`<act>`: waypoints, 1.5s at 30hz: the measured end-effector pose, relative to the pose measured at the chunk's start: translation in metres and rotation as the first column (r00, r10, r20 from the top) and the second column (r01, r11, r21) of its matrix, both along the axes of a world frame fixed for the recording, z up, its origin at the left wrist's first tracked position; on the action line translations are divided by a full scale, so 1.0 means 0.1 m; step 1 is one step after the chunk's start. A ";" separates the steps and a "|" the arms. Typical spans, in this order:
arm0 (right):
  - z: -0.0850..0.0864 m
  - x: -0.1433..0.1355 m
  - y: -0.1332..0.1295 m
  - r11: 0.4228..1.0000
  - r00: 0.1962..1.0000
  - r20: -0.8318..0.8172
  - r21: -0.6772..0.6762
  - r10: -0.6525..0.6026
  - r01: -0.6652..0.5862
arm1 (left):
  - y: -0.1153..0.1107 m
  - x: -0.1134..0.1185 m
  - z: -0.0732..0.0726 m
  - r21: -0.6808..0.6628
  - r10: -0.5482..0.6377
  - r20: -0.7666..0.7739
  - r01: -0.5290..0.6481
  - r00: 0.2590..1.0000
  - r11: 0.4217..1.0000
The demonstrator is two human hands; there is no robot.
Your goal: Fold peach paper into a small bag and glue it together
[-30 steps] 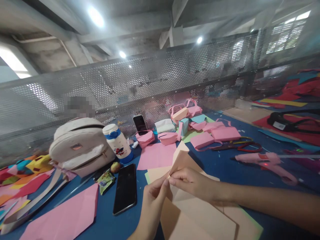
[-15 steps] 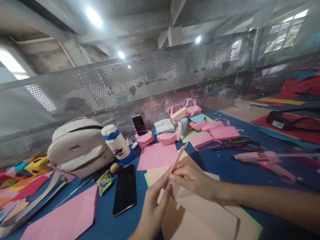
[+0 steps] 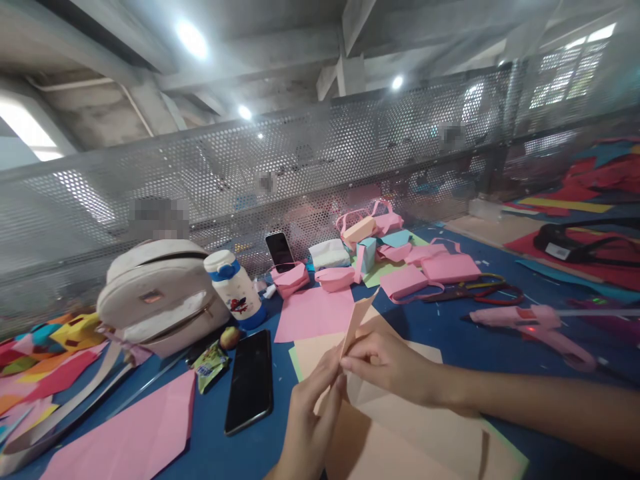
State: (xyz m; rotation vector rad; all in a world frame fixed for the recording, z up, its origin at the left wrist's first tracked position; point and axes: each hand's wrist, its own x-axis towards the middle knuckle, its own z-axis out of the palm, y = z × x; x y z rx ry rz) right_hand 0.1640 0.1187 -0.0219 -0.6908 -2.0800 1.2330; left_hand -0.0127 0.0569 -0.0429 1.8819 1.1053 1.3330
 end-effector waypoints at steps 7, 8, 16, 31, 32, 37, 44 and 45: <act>0.17 0.06 0.05 0.991 0.996 0.012 0.102 -0.087 0.085 | -0.03 -0.01 -0.17 -0.049 0.051 0.009 -0.051 0.999 0.998; 0.19 0.07 0.04 0.990 0.996 -0.009 0.103 -0.093 0.094 | -0.03 -0.01 -0.20 -0.059 0.062 0.022 -0.061 0.998 0.996; 0.24 0.06 -0.09 0.992 0.975 -0.202 0.071 -0.090 0.106 | -0.06 -0.01 -0.12 -0.021 0.038 0.048 -0.037 0.998 0.999; 0.32 0.02 -0.16 0.990 0.923 -0.369 -0.127 -0.106 0.063 | -0.05 0.14 0.15 0.212 0.088 0.087 -0.104 0.992 0.972; 0.32 0.02 -0.15 0.987 0.920 -0.374 -0.144 -0.119 0.069 | -0.05 0.15 0.16 0.216 0.080 0.095 -0.099 0.992 0.971; 0.35 0.06 -0.18 0.981 0.904 -0.406 -0.181 -0.135 0.065 | -0.02 0.18 0.21 0.207 0.041 0.111 -0.063 0.993 0.976; 0.43 0.15 -0.34 0.977 0.892 -0.417 -0.188 -0.173 0.101 | -0.03 0.15 0.21 0.293 0.050 0.023 -0.054 0.999 0.955; 0.42 0.16 -0.36 0.974 0.891 -0.417 -0.199 -0.180 0.104 | -0.05 0.16 0.21 0.299 0.059 0.008 -0.059 0.998 0.953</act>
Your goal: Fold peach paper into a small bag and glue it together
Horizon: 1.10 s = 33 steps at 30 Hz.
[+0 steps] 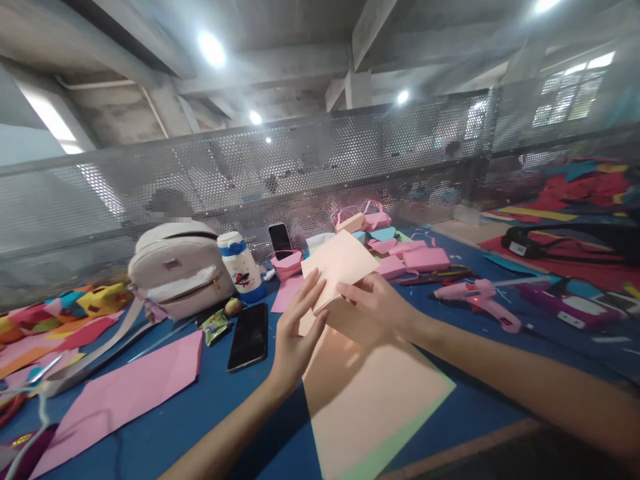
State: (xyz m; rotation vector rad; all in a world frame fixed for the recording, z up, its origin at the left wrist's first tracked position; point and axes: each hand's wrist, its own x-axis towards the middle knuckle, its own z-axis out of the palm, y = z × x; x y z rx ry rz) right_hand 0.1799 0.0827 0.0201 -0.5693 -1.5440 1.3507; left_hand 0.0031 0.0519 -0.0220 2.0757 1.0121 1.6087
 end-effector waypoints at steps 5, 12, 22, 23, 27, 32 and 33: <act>-0.13 0.01 -0.05 0.999 0.998 -0.055 0.039 0.005 -0.003 | -0.08 0.08 0.00 0.016 0.002 0.023 -0.002 1.000 1.000; -0.30 0.01 -0.10 1.000 1.000 0.017 0.024 0.009 -0.010 | -0.16 0.14 0.03 0.061 -0.025 0.035 0.022 0.999 0.998; -0.19 0.04 -0.20 0.994 0.999 -0.027 0.107 0.038 -0.035 | -0.17 0.13 -0.02 0.090 -0.032 0.062 0.026 0.998 0.996; -0.18 0.04 -0.22 0.992 0.999 -0.017 0.117 0.041 -0.039 | -0.17 0.14 -0.02 0.088 -0.031 0.069 0.025 0.997 0.996; -0.17 0.06 -0.24 0.990 0.997 0.044 0.127 0.059 -0.064 | -0.16 0.14 -0.02 0.095 -0.028 0.095 0.019 0.995 0.995; -0.18 0.07 -0.23 0.988 0.995 0.054 0.130 0.078 -0.084 | -0.16 0.14 -0.02 0.089 -0.023 0.103 0.014 0.994 0.996; -0.18 0.07 -0.23 0.987 0.995 0.059 0.134 0.077 -0.084 | -0.16 0.13 -0.02 0.095 -0.020 0.097 0.011 0.995 0.995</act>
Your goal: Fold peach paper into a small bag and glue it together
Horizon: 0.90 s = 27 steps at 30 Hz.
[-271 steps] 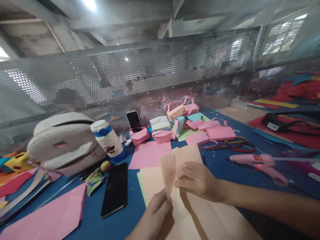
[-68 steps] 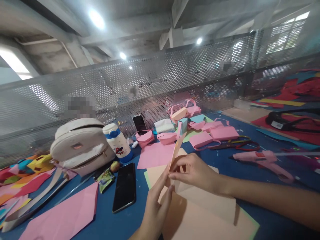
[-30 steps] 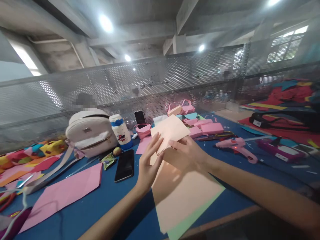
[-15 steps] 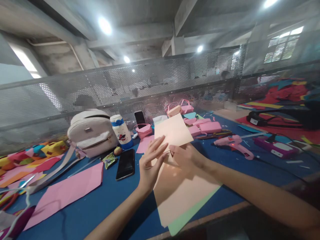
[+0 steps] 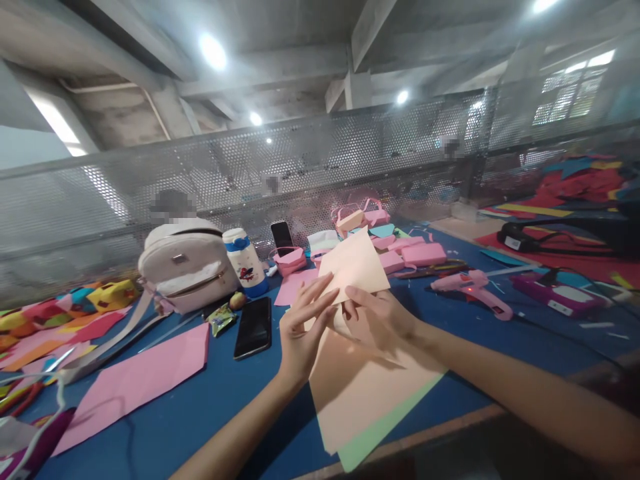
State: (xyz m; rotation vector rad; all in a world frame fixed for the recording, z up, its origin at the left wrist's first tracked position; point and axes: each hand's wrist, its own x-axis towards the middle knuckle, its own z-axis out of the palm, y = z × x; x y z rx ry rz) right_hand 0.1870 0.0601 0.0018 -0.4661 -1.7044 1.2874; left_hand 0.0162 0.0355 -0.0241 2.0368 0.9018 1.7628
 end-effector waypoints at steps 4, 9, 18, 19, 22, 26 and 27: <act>0.00 0.00 -0.01 1.000 1.000 0.017 0.003 -0.006 0.006 | -0.01 -0.04 0.00 0.063 0.034 -0.072 -0.029 0.997 0.998; -0.01 -0.02 -0.01 0.997 0.999 -0.017 0.065 -0.041 0.042 | 0.00 -0.06 0.01 0.124 0.057 -0.113 -0.043 0.992 0.991; -0.05 -0.01 0.00 0.998 1.000 -0.004 0.063 0.005 -0.005 | -0.01 -0.03 0.01 0.114 0.065 -0.079 -0.056 0.995 0.992; -0.05 -0.01 -0.01 0.998 1.000 -0.018 0.055 0.012 -0.011 | -0.02 -0.03 0.02 0.121 0.067 -0.079 -0.057 0.995 0.991; -0.04 -0.03 -0.04 0.999 0.997 -0.062 0.012 0.035 -0.035 | -0.04 -0.04 0.05 0.173 0.088 -0.111 -0.068 0.990 0.983; -0.03 -0.04 -0.06 0.999 0.997 -0.070 -0.022 0.038 -0.039 | -0.07 -0.03 0.08 0.229 0.132 -0.146 -0.097 0.980 0.969; -0.03 -0.04 -0.07 0.999 0.997 -0.070 -0.015 0.033 -0.034 | -0.07 -0.03 0.08 0.231 0.139 -0.146 -0.103 0.980 0.968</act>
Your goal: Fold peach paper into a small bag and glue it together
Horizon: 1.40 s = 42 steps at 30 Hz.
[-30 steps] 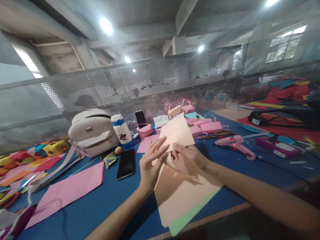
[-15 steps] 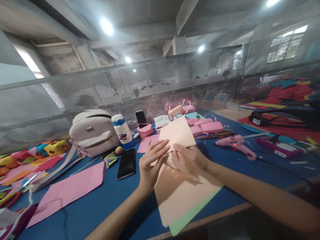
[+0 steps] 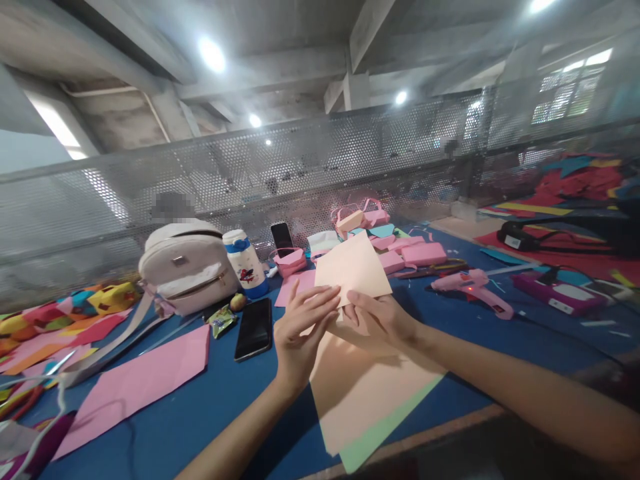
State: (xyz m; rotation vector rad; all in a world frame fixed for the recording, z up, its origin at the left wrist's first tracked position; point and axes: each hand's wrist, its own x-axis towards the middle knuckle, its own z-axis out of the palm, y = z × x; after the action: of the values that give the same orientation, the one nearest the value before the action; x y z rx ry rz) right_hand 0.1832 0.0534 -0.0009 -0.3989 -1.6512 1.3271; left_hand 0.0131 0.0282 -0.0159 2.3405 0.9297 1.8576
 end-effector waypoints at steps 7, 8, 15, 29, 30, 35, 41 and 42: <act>-0.01 -0.01 0.02 0.999 1.000 -0.027 0.032 0.008 -0.008 | -0.04 0.00 0.02 0.044 0.022 -0.039 -0.020 0.999 0.999; -0.01 -0.01 0.02 1.000 0.999 -0.030 0.024 0.012 -0.012 | -0.04 0.00 0.03 0.057 0.030 -0.061 -0.027 0.998 0.998; -0.05 -0.03 0.03 0.998 0.997 -0.051 0.015 0.064 -0.063 | -0.04 -0.03 0.12 0.150 0.110 -0.165 -0.086 0.980 0.985; 0.28 0.14 -0.06 0.092 0.600 -0.223 0.889 -0.769 0.448 | 0.03 -0.09 0.26 0.281 0.187 -0.149 -0.140 0.971 0.949; 0.30 0.14 -0.07 0.042 0.563 -0.233 0.901 -0.793 0.433 | 0.04 -0.08 0.27 0.288 0.192 -0.150 -0.142 0.970 0.947; 0.37 0.11 -0.07 -0.034 0.524 -0.287 0.898 -0.802 0.439 | 0.05 -0.04 0.31 0.301 0.199 -0.143 -0.149 0.969 0.942; 0.39 0.09 0.08 0.085 0.561 -0.152 0.924 -0.814 0.373 | 0.13 -0.02 0.33 0.292 0.233 -0.128 -0.188 0.964 0.938; 0.38 0.09 0.12 0.122 0.575 -0.129 0.918 -0.808 0.377 | 0.14 -0.03 0.33 0.276 0.231 -0.119 -0.192 0.966 0.942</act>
State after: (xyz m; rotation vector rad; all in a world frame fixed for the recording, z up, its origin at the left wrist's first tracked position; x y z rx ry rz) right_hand 0.1925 0.0655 0.0366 -0.6320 -1.9233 -0.4544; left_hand 0.0101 0.0426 0.0169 2.6627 1.0477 2.0186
